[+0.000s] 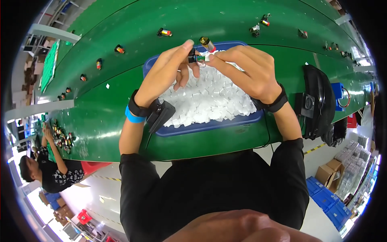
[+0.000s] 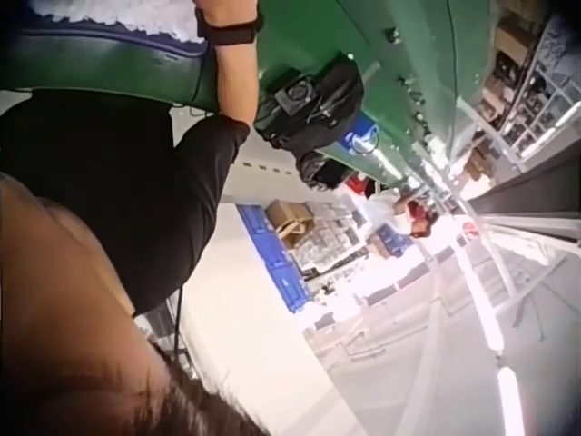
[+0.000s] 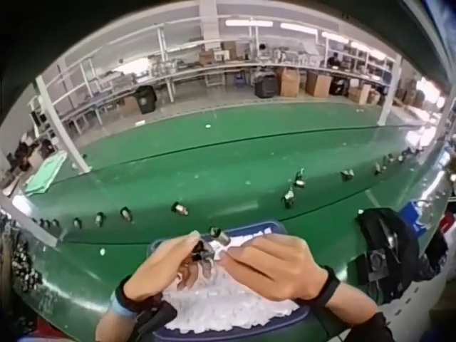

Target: The person assembles electronic components by picking up a circuit board and a battery, fitting them together, and then placing the assembled unit onto the green workbench.

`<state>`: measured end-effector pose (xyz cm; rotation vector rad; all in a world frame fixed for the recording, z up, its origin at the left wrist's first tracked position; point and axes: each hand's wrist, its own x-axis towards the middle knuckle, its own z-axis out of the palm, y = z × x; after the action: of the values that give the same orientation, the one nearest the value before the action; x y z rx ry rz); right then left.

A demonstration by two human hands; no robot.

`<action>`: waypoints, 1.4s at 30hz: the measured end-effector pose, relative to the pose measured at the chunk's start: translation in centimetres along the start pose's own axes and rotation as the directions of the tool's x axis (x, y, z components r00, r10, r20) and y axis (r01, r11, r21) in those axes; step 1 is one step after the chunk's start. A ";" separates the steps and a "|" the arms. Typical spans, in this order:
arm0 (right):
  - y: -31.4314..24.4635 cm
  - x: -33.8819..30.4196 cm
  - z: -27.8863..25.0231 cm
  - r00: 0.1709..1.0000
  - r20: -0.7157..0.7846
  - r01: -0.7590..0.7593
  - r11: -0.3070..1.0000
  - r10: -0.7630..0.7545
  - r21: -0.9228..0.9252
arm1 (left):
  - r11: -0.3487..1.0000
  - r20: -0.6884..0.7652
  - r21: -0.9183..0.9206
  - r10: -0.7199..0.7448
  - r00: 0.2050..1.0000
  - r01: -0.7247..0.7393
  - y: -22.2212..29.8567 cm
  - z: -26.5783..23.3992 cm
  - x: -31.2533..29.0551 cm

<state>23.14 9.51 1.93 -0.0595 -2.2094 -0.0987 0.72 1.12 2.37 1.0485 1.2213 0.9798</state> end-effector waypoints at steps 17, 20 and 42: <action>0.2 -1.2 2.7 0.587 0.475 -0.807 0.424 0.655 0.411 | 0.862 -0.040 0.415 0.338 0.940 -0.292 -3.0 0.2 1.3; 0.3 -0.8 2.7 0.557 0.517 -0.827 0.378 0.649 0.416 | 0.907 -0.033 0.329 0.288 0.957 -0.262 -2.2 0.3 1.0; 1.0 -0.7 0.4 0.577 0.535 -0.814 0.482 0.617 0.323 | 0.909 -0.145 0.353 0.289 0.946 -0.224 -2.4 1.2 0.4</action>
<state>23.34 10.55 1.22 -0.7666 -2.2724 1.1233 1.98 0.78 0.00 1.4352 1.4699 1.1238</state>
